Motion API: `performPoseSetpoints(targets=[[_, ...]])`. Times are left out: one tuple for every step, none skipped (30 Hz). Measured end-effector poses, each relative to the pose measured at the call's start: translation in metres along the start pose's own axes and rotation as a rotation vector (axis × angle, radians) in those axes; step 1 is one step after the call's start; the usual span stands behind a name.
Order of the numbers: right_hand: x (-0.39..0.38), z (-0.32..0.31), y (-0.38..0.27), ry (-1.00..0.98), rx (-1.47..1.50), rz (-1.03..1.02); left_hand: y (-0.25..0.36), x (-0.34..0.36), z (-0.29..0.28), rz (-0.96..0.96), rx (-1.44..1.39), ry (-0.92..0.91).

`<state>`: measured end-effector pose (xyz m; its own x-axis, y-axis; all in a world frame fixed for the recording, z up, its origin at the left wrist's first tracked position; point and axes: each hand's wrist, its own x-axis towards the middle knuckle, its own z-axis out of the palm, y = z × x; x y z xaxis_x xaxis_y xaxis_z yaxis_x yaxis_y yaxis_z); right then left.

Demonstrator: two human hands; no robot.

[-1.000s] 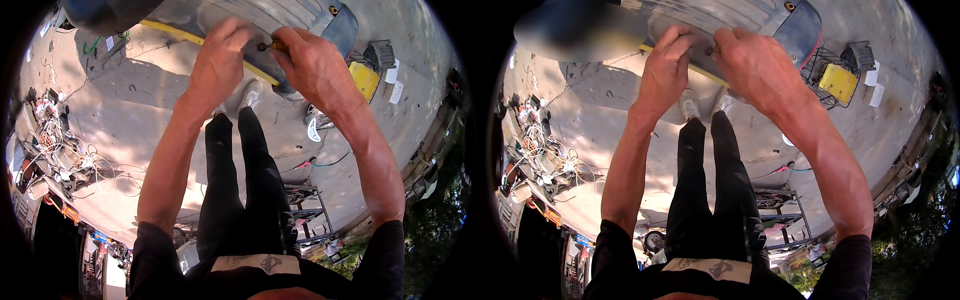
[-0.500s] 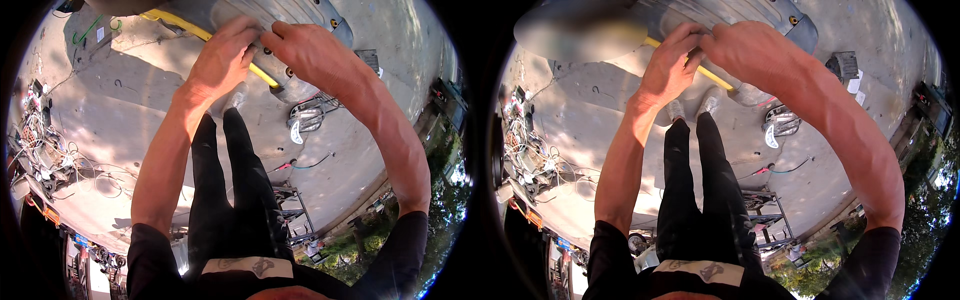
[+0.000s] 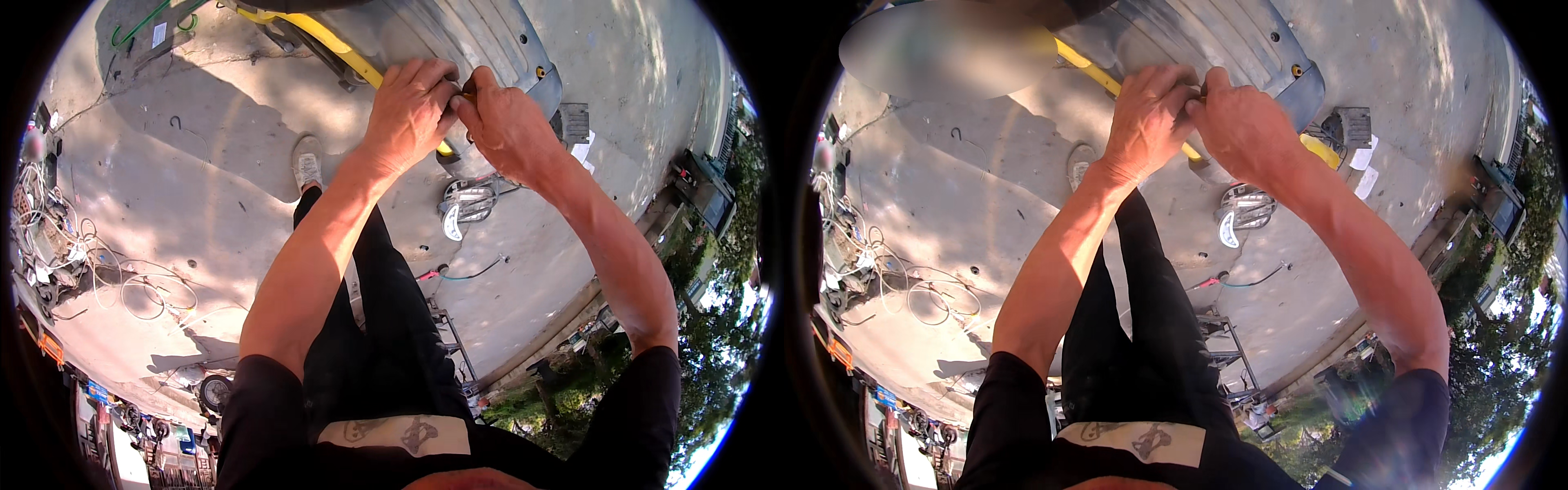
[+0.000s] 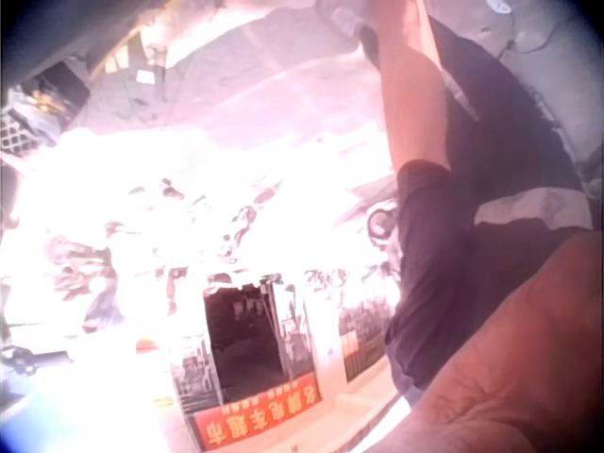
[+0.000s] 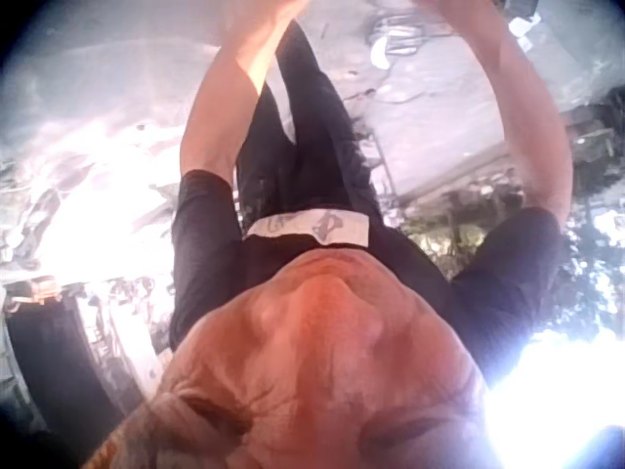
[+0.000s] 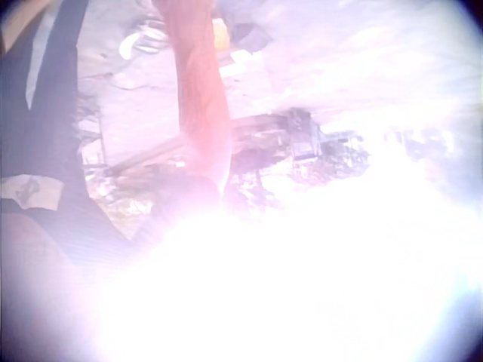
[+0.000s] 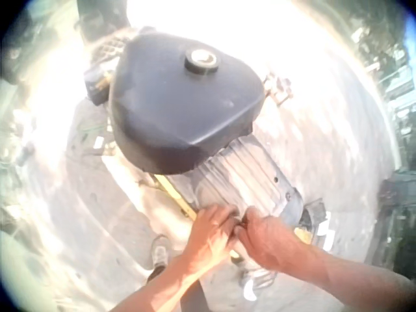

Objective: The person kneels and uses a screwdriver to tighten screws on the body panels of a yellow and black motorized vehicle. They then stand and continue to secure the panels with screws.

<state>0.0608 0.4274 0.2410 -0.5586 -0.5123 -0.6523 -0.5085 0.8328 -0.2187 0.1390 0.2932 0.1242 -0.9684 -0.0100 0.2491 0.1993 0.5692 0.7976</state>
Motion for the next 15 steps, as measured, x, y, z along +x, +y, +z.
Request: performPoseSetpoints(targets=[[0.000, 0.001, 0.001, -0.002, 0.039, 0.039, 0.002, 0.000, 0.003, -0.010, 0.025, 0.006], [0.001, 0.007, 0.007, 0.013, 0.094, 0.070, 0.002, 0.000, 0.006, 0.003, 0.006, 0.053], [0.000, 0.010, 0.011, 0.029, 0.148, 0.101, 0.002, -0.001, 0.007, -0.003, -0.004, 0.032], [-0.003, 0.010, 0.012, 0.111, 0.072, -0.002, 0.002, -0.001, 0.005, -0.009, -0.012, 0.010], [-0.008, 0.009, 0.011, 0.192, -0.004, -0.105, 0.001, -0.002, 0.003, -0.014, -0.020, -0.013], [-0.011, 0.008, 0.011, 0.273, -0.080, -0.210, 0.001, -0.002, 0.001, -0.013, -0.024, -0.022], [-0.009, 0.008, 0.014, 0.222, -0.156, -0.271, 0.001, -0.002, 0.001, -0.011, -0.028, -0.029], [-0.006, 0.007, 0.019, 0.170, -0.231, -0.331, 0.000, -0.002, 0.000, -0.008, -0.032, -0.036], [-0.004, 0.005, 0.021, 0.117, -0.306, -0.390, 0.000, -0.002, 0.000, -0.008, -0.061, -0.016], [0.000, 0.001, 0.016, -0.011, -0.311, -0.270, -0.002, -0.002, 0.000, -0.013, -0.084, 0.005], [0.003, -0.006, 0.005, -0.140, -0.315, -0.143, -0.003, -0.003, 0.000, -0.016, -0.112, 0.023], [0.005, -0.010, -0.001, -0.268, -0.317, -0.016, -0.004, -0.003, 0.000, -0.008, -0.098, 0.019], [0.003, -0.007, 0.003, -0.229, -0.318, -0.038, -0.004, -0.003, 0.001, 0.001, -0.087, 0.016], [0.001, 0.000, 0.009, -0.189, -0.319, -0.060, -0.003, -0.003, 0.001, 0.010, -0.075, 0.013], [-0.002, 0.004, 0.014, -0.149, -0.320, -0.083, -0.002, -0.005, 0.000, 0.006, -0.073, -0.003]])
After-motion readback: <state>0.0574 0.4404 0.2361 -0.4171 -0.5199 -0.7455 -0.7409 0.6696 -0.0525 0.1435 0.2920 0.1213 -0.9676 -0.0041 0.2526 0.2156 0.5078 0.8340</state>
